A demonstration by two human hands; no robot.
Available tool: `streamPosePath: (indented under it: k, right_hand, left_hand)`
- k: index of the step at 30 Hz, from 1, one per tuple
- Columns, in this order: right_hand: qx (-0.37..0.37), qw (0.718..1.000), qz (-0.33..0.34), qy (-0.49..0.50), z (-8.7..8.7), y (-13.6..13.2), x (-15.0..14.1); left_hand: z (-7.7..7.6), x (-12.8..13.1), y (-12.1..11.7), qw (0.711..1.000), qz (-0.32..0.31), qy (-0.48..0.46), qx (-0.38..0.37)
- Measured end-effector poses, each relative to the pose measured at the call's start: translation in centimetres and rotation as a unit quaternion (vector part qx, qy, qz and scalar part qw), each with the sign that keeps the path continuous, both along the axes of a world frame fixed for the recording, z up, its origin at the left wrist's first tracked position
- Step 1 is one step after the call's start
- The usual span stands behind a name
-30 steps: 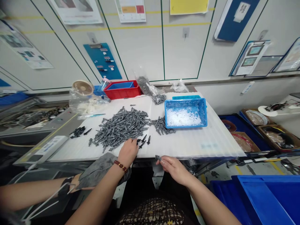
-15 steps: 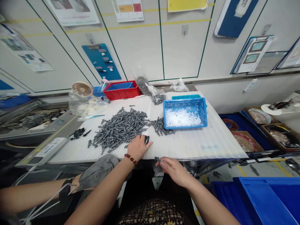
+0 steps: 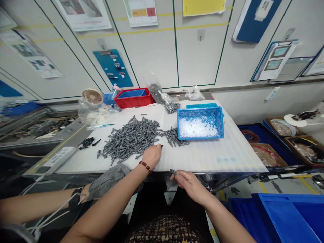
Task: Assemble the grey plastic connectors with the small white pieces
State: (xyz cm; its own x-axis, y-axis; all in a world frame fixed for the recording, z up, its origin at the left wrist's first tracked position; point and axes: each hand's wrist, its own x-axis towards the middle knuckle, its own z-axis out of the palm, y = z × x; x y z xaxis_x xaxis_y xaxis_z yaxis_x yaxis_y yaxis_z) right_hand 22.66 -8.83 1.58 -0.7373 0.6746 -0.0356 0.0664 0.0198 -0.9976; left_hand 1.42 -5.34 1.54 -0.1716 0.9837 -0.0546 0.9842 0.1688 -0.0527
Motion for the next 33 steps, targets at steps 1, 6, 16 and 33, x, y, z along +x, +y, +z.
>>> streamPosePath:
  k: [1,6,16,33]
  right_hand:
    - [0.004,1.000,0.000,-0.003,0.1,0.0,0.0]
    - [0.019,1.000,0.004,-0.015,0.1,0.0,0.2]
    - [-0.012,0.999,0.001,-0.034,0.5,-0.3,0.4]
    - [-0.002,0.998,0.051,-0.028,1.0,-0.7,-1.4]
  left_hand:
    - [0.0,-0.1,0.0,1.000,-0.003,-0.004,-0.001]
    - [0.4,-0.6,0.0,0.999,-0.006,-0.036,-0.002]
    - [3.8,-3.3,-1.5,0.987,0.038,-0.106,0.119]
    - [0.6,-8.9,-14.1,0.993,0.058,-0.013,0.106]
